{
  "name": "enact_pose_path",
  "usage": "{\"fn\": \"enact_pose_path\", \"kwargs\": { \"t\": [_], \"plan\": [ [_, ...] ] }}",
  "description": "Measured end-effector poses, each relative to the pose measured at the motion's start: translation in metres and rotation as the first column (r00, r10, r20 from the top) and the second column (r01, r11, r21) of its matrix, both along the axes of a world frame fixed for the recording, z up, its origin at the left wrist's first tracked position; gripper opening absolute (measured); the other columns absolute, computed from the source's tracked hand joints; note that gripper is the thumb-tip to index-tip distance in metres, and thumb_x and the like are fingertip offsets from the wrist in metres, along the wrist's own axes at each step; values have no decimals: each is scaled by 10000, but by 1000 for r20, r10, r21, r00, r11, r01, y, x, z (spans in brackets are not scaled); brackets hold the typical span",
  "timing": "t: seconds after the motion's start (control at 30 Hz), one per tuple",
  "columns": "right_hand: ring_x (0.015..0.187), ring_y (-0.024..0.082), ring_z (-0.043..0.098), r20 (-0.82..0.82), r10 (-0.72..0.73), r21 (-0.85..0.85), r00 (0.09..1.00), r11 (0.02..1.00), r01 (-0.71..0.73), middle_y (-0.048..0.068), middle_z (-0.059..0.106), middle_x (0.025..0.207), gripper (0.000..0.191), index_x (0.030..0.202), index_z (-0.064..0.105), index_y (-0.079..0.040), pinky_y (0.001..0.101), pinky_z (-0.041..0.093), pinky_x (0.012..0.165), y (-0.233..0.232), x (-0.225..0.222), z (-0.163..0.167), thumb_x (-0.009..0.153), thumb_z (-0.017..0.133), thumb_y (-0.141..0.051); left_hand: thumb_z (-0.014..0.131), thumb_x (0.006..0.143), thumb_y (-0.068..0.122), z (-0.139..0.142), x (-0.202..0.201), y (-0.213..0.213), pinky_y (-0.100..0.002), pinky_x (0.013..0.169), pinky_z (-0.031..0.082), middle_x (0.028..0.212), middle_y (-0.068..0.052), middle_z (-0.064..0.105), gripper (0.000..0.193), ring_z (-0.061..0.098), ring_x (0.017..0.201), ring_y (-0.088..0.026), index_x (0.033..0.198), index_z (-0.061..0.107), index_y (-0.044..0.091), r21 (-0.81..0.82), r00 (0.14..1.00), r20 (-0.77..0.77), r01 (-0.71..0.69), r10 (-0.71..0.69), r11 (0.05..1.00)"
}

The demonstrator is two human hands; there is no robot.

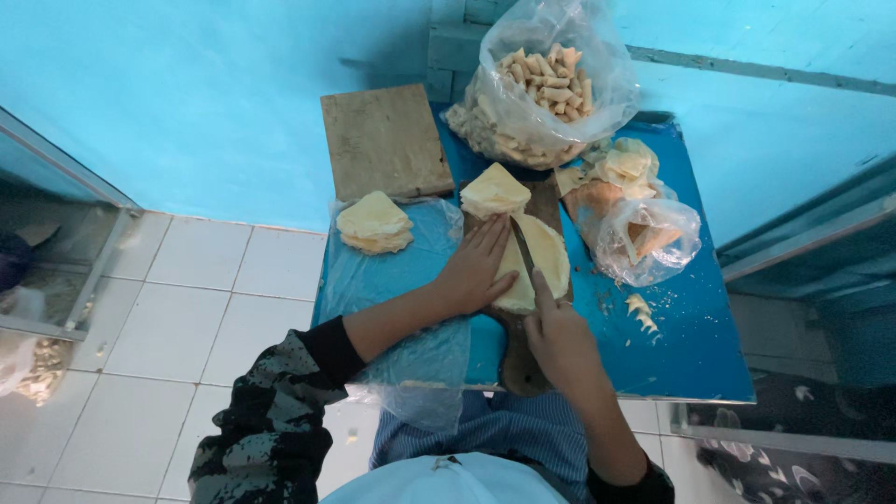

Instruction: The person cuts round flat dough sheets into halves and quarters with a knife on a small paddle board, then folds the cut pieces by hand and stacks the folded pieces on the table. A bag of puffed snack pieces sits on the table beside the work area.

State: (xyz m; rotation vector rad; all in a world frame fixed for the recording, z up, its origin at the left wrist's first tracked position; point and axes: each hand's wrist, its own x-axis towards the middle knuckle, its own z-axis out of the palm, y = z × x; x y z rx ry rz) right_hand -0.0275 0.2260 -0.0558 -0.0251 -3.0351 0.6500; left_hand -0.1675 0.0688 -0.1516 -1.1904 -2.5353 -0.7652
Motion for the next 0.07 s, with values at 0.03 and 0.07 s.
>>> {"fn": "enact_pose_path", "kwargs": {
  "t": [0.03, 0.07],
  "plan": [
    [779, 446, 679, -1, 9, 5, 1000, 1000, -9, 297, 666, 885, 693, 1559, 363, -77, 519, 555, 716, -1, -1, -1, 918, 613, -167, 534, 1015, 440, 0, 0, 0, -530, 1248, 204, 1634, -335, 243, 826, 204, 1548, -452, 1530, 287, -157, -8, 1000, -6, -3, 3, 1000],
    [770, 437, 682, -2, 19, 10, 1000, 1000, -19, 291, 668, 874, 688, 1561, 357, -71, 512, 559, 718, -1, -1, -1, 929, 611, -175, 531, 1018, 441, -1, 0, 1, -529, 1250, 203, 1637, -332, 242, 824, 202, 1553, -450, 1531, 287, -155, -14, 1000, -7, -4, 3, 1000]
  ]
}}
